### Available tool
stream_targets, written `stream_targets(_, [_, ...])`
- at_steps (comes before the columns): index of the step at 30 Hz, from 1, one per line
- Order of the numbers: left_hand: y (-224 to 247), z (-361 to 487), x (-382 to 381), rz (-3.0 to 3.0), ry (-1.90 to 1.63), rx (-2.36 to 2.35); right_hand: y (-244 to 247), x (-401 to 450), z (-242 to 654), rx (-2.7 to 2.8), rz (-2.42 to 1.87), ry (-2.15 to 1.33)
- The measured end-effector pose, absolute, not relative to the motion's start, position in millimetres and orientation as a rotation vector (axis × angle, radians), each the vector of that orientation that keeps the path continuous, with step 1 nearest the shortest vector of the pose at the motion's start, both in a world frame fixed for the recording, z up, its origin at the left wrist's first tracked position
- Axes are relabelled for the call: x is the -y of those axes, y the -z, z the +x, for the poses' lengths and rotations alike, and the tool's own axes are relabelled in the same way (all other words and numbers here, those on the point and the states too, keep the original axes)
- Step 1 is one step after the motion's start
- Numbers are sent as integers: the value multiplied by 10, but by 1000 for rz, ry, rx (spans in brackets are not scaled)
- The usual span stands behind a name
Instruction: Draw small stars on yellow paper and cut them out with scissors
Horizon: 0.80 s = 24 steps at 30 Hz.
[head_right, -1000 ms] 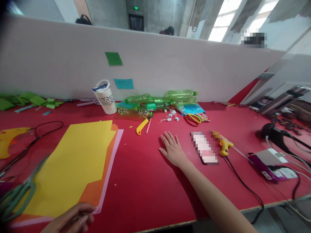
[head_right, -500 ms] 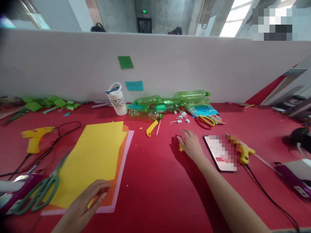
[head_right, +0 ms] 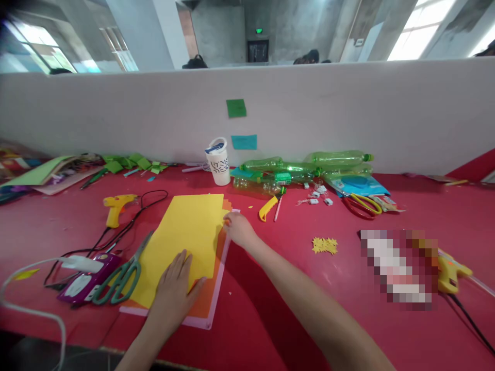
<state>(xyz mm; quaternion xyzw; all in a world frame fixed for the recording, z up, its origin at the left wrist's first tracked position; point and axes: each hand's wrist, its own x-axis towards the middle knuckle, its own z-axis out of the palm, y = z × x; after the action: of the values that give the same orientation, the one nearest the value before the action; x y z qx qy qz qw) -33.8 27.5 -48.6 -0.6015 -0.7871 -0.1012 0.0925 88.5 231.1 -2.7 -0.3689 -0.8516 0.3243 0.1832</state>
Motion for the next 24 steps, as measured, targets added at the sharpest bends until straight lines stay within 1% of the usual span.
stream_targets(6, [518, -314, -259, -1772, 363, 2302, 28, -2947, 133, 2502, -1198, -708])
stream_targets(13, [537, -486, -27, -1888, 471, 2194, 48, -3106, -156, 2691, -1280, -622])
stream_targets(17, [473, -528, 116, -1993, 520, 2154, 2, -3163, -166, 2750, -1366, -705])
stream_targets(20, [430, -592, 187, -2000, 592, 2173, -75, -3215, -131, 2795, -1396, -870])
stream_targets(22, [426, -686, 224, -1881, 606, 2215, -133, -3240, -79, 2822, -1384, -994])
stream_targets(24, [450, -794, 255, -1723, 543, 2250, -193, -3253, -10, 2834, -1365, -1093])
